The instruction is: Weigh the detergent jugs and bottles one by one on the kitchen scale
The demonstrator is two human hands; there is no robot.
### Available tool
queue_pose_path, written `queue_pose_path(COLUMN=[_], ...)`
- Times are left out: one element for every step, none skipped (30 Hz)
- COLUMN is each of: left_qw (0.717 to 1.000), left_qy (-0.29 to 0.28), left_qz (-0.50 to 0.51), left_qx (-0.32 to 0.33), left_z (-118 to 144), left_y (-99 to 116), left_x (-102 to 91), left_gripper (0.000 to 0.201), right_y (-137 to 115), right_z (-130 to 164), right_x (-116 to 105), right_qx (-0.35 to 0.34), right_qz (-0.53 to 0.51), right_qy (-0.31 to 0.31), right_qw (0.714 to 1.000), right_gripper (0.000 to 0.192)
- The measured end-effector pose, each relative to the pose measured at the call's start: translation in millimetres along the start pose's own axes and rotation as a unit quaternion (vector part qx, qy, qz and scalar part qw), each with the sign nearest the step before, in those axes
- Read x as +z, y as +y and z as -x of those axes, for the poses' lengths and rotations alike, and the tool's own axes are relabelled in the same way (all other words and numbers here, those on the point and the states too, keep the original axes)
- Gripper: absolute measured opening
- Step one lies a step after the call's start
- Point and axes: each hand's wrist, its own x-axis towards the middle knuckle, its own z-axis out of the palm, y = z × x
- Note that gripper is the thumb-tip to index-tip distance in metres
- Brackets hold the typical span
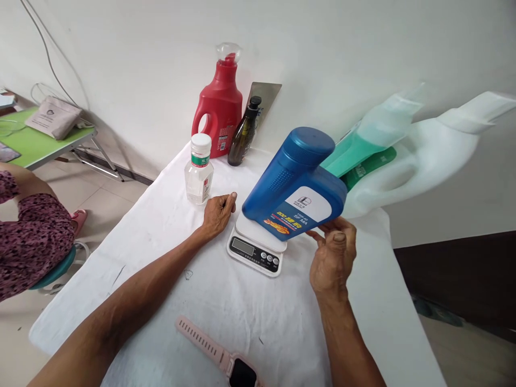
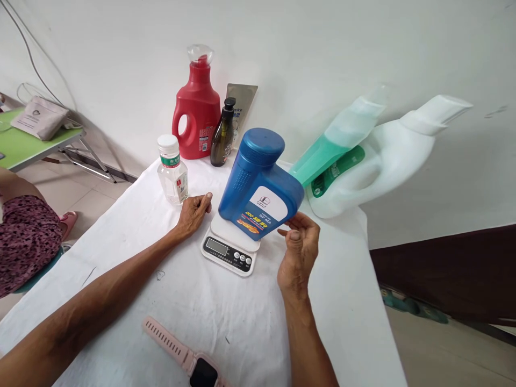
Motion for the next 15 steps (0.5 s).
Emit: queue_pose_path(left_qw=[1.0, 1.0, 1.0, 1.0, 1.0, 1.0, 1.0, 1.0, 1.0, 1.0, 1.0, 1.0, 1.0, 1.0, 1.0], left_qy=[-0.001, -0.001, -0.001, 0.0, 0.001, 0.001, 0.002, 0.002, 0.002, 0.001, 0.0, -0.001, -0.001, -0.001, -0.001], left_qz=[0.0, -0.001, -0.002, -0.002, -0.002, -0.001, 0.0, 0.0, 0.0, -0.001, -0.001, -0.002, -0.001, 0.0, 0.003], left_qx=[0.0, 0.0, -0.001, -0.001, 0.0, 0.0, 0.001, 0.002, 0.002, 0.003, 0.004, 0.004, 0.005, 0.004, 0.003], left_z=[-0.2, -0.3, -0.5, -0.7, -0.8, -0.9, -1.0, -1.0, -1.1, -1.1, -1.1, -1.2, -1.3, -1.5, -1.7], left_y=[0.0, -0.2, -0.3, -0.4, -0.5, -0.4, -0.3, -0.1, 0.2, 0.4, 0.5, 0.4, 0.2, -0.3, -0.8], left_x=[-0.1, -0.2, -0.3, -0.4, -0.5, -0.6, -0.8, -1.0, -1.1, -1.2, -1.3, -1.3, -1.2, -1.0, -0.8], left_gripper=[0.059, 0.059, 0.059, 0.059, 0.059, 0.059, 0.059, 0.06, 0.06, 0.061, 0.061, 0.06, 0.06, 0.06, 0.06], right_y=[-10.1, -20.1, -29.6, -37.7, -44.0, -48.2, -50.4, -50.9, -50.0, -48.5, -46.7, -45.2, -44.1, -43.6, -43.7], right_z=[-4.9, -10.2, -15.5, -20.5, -25.0, -28.7, -31.6, -33.6, -34.8, -35.2, -35.0, -34.3, -33.3, -32.0, -30.7], right_x=[3.2, 6.9, 10.8, 15.0, 19.3, 23.6, 27.6, 31.2, 34.5, 37.2, 39.6, 41.5, 43.1, 44.4, 45.3], right_qx=[-0.01, -0.016, -0.017, -0.013, -0.006, 0.003, 0.011, 0.019, 0.025, 0.03, 0.033, 0.034, 0.035, 0.033, 0.032], right_qz=[-0.012, -0.023, -0.027, -0.024, -0.016, -0.008, -0.001, 0.003, 0.001, -0.003, -0.01, -0.02, -0.03, -0.042, -0.054], right_qy=[-0.026, -0.051, -0.069, -0.082, -0.087, -0.086, -0.078, -0.068, -0.057, -0.046, -0.036, -0.028, -0.019, -0.011, -0.002], right_qw=[1.0, 0.998, 0.997, 0.996, 0.996, 0.996, 0.997, 0.998, 0.998, 0.998, 0.999, 0.999, 0.999, 0.998, 0.998], right_gripper=[0.073, 0.079, 0.084, 0.087, 0.088, 0.086, 0.081, 0.074, 0.067, 0.061, 0.056, 0.053, 0.051, 0.051, 0.05])
